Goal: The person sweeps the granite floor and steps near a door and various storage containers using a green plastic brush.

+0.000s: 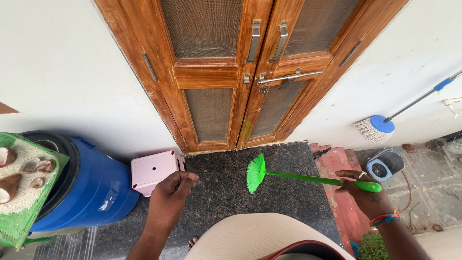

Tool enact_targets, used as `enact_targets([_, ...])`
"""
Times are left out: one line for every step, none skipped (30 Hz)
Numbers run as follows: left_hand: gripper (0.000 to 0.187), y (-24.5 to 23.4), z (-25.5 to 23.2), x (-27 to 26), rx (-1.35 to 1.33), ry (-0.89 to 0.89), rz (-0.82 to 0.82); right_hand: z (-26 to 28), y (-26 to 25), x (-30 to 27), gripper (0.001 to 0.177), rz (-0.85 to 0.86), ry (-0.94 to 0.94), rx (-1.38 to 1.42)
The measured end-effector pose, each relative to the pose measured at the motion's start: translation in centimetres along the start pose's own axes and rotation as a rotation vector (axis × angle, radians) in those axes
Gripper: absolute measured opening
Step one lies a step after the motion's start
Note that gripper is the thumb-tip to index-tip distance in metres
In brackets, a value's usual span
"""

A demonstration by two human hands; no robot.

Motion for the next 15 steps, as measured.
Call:
enact_targets([0.037, 0.2, -0.1, 0.0, -0.001, 0.004, 0.004, -0.1, -0.5, -0.1, 0.018, -0.01, -0.036, -0.01])
enact_targets([0.037, 0.4, -0.2, 0.1, -0.002, 0.01, 0.008, -0.1, -0.8, -0.1, 0.017, -0.019, -0.073, -0.02])
enact_targets([0.037, 0.6, -0.3, 0.1, -0.003, 0.015, 0.011, -0.4, -0.9, -0.2, 0.017, -0.033, -0.045, -0.058])
enact_targets([0.037, 0.7, -0.4, 0.1, 0.003, 0.023, 0.016, -0.6, -0.7, -0.3, 0.016, -0.047, -0.018, -0.097])
enact_targets([0.038, 0.9, -0.6, 0.1, 0.008, 0.031, 0.021, -0.4, -0.5, -0.5, 0.016, -0.06, 0.009, -0.136])
enact_targets([0.038, 1.0, -0.7, 0.1, 0.013, 0.037, 0.026, 0.4, 0.1, -0.7, 0.015, -0.058, -0.018, -0.179])
enact_targets([0.038, 1.0, -0.7, 0.0, 0.018, 0.026, 0.027, 1.4, 0.9, -1.0, 0.017, -0.056, -0.045, -0.222])
enact_targets([0.038, 1.0, -0.6, -0.1, 0.023, 0.014, 0.027, 2.5, 1.7, -1.4, 0.02, -0.053, -0.072, -0.265])
enact_targets([0.038, 0.9, -0.6, -0.3, 0.029, 0.002, 0.027, 4.0, 2.7, -1.7, 0.017, -0.033, -0.117, -0.38])
enact_targets([0.038, 0.8, -0.6, -0.5, 0.023, -0.001, 0.023, 5.5, 3.6, -1.9, 0.015, -0.013, -0.164, -0.494])
enact_targets([0.038, 0.7, -0.5, -0.6, 0.018, -0.003, 0.019, 6.7, 5.0, -2.0, 0.013, 0.008, -0.21, -0.609])
enact_targets([0.038, 0.6, -0.5, -0.8, 0.012, -0.005, 0.014, 8.3, 6.7, -2.4, 0.013, 0.044, -0.323, -0.623])
enact_targets([0.038, 0.5, -0.5, -0.9, 0.015, -0.009, 0.014, 9.8, 8.4, -2.9, 0.014, 0.08, -0.435, -0.636])
enact_targets([0.038, 0.5, -0.4, -1.0, 0.019, -0.012, 0.015, 11.2, 10.1, -3.5, 0.015, 0.116, -0.548, -0.648])
enact_targets([0.038, 0.5, -0.3, -1.1, 0.022, -0.015, 0.016, 11.6, 10.9, -3.4, 0.017, 0.12, -0.513, -0.626])
Point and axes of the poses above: each hand's wrist, its own x-axis towards the middle knuckle, its own y-axis out of the palm, z = x × y, the point moved 10 cm from there along x, towards the middle knuckle, and after that the axes turned 7 degrees about z, right-handed, at the moved point
